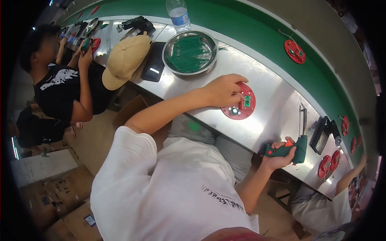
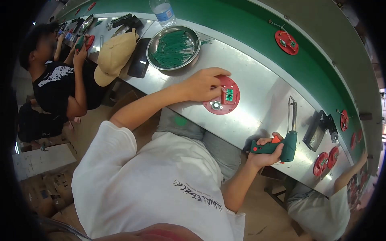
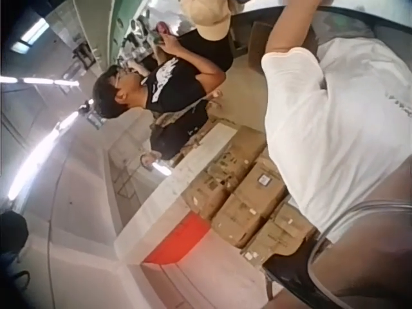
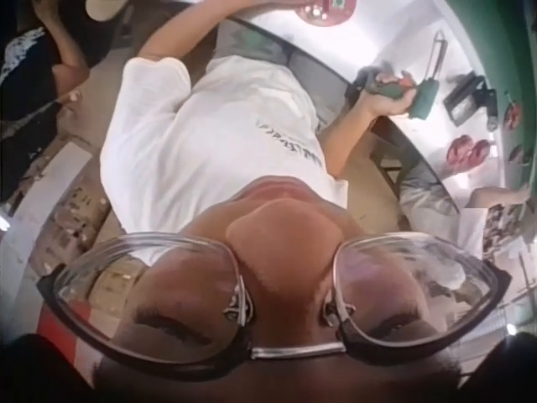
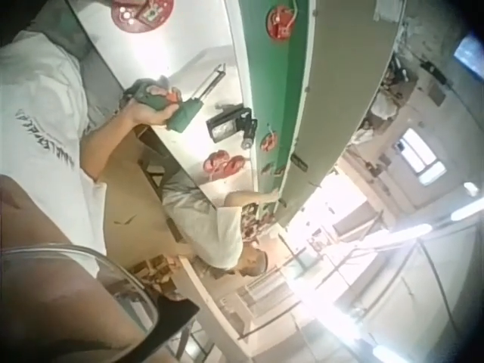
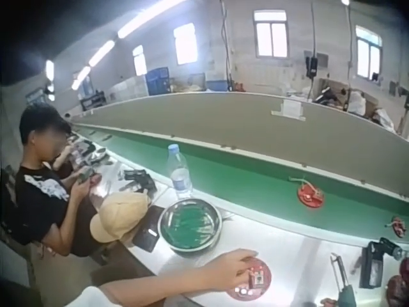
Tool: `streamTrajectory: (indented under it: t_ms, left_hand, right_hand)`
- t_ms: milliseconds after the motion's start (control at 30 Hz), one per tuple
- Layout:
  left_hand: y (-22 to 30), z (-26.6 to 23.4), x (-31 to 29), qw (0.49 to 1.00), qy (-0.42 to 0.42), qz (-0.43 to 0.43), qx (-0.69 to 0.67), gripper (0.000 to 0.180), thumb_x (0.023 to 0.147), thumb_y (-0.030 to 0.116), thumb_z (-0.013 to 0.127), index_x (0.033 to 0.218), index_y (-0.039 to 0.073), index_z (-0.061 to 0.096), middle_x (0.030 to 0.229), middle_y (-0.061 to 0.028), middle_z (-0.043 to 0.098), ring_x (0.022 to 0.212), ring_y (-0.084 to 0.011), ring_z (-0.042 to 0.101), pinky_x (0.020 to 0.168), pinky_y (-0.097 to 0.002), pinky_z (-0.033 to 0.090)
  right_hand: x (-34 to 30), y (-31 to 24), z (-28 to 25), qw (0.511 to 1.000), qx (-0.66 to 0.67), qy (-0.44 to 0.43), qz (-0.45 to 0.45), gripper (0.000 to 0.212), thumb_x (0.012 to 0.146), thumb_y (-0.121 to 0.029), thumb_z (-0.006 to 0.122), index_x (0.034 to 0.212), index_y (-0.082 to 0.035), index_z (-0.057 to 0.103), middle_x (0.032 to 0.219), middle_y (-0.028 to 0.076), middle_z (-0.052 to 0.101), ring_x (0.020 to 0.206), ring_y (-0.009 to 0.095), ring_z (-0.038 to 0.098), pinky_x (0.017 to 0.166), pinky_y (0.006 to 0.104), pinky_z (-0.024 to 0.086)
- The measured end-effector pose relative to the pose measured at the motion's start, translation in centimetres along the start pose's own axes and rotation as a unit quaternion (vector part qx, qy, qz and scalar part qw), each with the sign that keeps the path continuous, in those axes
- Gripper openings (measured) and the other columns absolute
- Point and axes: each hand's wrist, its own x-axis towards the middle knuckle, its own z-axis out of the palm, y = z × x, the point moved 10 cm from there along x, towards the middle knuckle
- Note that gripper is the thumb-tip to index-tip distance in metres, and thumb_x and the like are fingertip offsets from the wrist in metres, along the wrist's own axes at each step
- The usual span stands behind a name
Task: Soldering wires and components onto a PCB mounted on a red circular base at an electronics assembly line.
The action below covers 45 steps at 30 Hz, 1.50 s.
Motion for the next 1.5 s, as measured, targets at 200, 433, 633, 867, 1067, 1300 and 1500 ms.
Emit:
streamTrajectory:
  t_ms: [200, 433, 633, 867, 1067, 1300, 1500]
  left_hand:
    - [-0.5, -10.1, -1.8, 0.965, 0.115, -0.093, 0.217, 0.012, 0.077, 0.013, 0.068, 0.083, 0.003, 0.069, 0.104, -0.0129, 0.069, 0.100, -0.0323, 0.062, 0.092, -0.0432, 0.048]
    - [-10.9, -11.1, -3.4, 0.898, -0.018, -0.266, 0.350, 0.010, 0.082, 0.013, 0.067, 0.082, 0.003, 0.069, 0.091, -0.0150, 0.067, 0.092, -0.0353, 0.062, 0.083, -0.0468, 0.048]
    - [-10.7, -12.6, -2.9, 0.952, 0.044, -0.227, 0.201, 0.013, 0.090, 0.014, 0.063, 0.091, 0.001, 0.066, 0.090, -0.0163, 0.065, 0.089, -0.0341, 0.062, 0.082, -0.0412, 0.050]
    - [-7.2, -16.3, -2.7, 0.954, 0.217, -0.195, 0.066, 0.014, 0.095, 0.009, 0.054, 0.099, 0.003, 0.065, 0.071, -0.0130, 0.066, 0.063, -0.0261, 0.065, 0.063, -0.0353, 0.051]
    - [-8.5, -16.1, -3.9, 0.945, 0.161, -0.266, 0.103, 0.018, 0.092, 0.014, 0.053, 0.097, 0.004, 0.067, 0.066, -0.0110, 0.064, 0.061, -0.0247, 0.064, 0.061, -0.0339, 0.050]
    - [-6.9, -15.8, -3.4, 0.948, 0.149, -0.203, 0.197, 0.014, 0.086, 0.015, 0.063, 0.092, 0.004, 0.070, 0.078, -0.0144, 0.071, 0.067, -0.0296, 0.069, 0.065, -0.0350, 0.053]
    - [-7.4, -13.8, -3.3, 0.945, 0.086, -0.139, 0.282, 0.011, 0.086, 0.015, 0.066, 0.088, 0.007, 0.072, 0.083, -0.0129, 0.072, 0.072, -0.0333, 0.068, 0.067, -0.0419, 0.055]
  right_hand:
    - [-0.3, -0.1, 0.4, 1.000, -0.015, -0.014, 0.012, 0.042, 0.101, -0.037, 0.042, 0.104, 0.001, 0.056, 0.057, 0.005, 0.051, 0.050, 0.014, 0.048, 0.047, 0.0266, 0.039]
    - [-0.1, 0.1, 0.2, 0.999, -0.031, -0.013, 0.014, 0.041, 0.100, -0.041, 0.044, 0.105, -0.002, 0.056, 0.057, 0.004, 0.049, 0.051, 0.015, 0.047, 0.050, 0.0269, 0.037]
    - [-0.1, -0.1, 0.6, 0.999, -0.029, -0.017, 0.004, 0.041, 0.099, -0.037, 0.044, 0.104, 0.001, 0.057, 0.058, 0.005, 0.053, 0.048, 0.015, 0.048, 0.046, 0.0270, 0.039]
    - [-0.1, -0.2, 0.4, 0.998, -0.062, -0.011, -0.009, 0.041, 0.101, -0.039, 0.043, 0.106, 0.000, 0.056, 0.058, 0.005, 0.051, 0.051, 0.015, 0.048, 0.050, 0.0269, 0.038]
    - [0.1, 0.0, 0.9, 0.998, -0.055, -0.042, 0.006, 0.043, 0.101, -0.039, 0.043, 0.107, 0.001, 0.056, 0.058, 0.006, 0.052, 0.051, 0.015, 0.049, 0.049, 0.0268, 0.038]
    - [-0.2, 0.0, 0.6, 0.998, -0.046, -0.035, 0.009, 0.043, 0.100, -0.038, 0.044, 0.108, 0.002, 0.056, 0.058, 0.006, 0.053, 0.050, 0.014, 0.049, 0.047, 0.0269, 0.038]
    - [-0.1, 0.1, 0.6, 0.997, -0.056, -0.044, 0.013, 0.043, 0.100, -0.040, 0.042, 0.110, 0.000, 0.056, 0.059, 0.005, 0.052, 0.052, 0.014, 0.047, 0.049, 0.0264, 0.037]
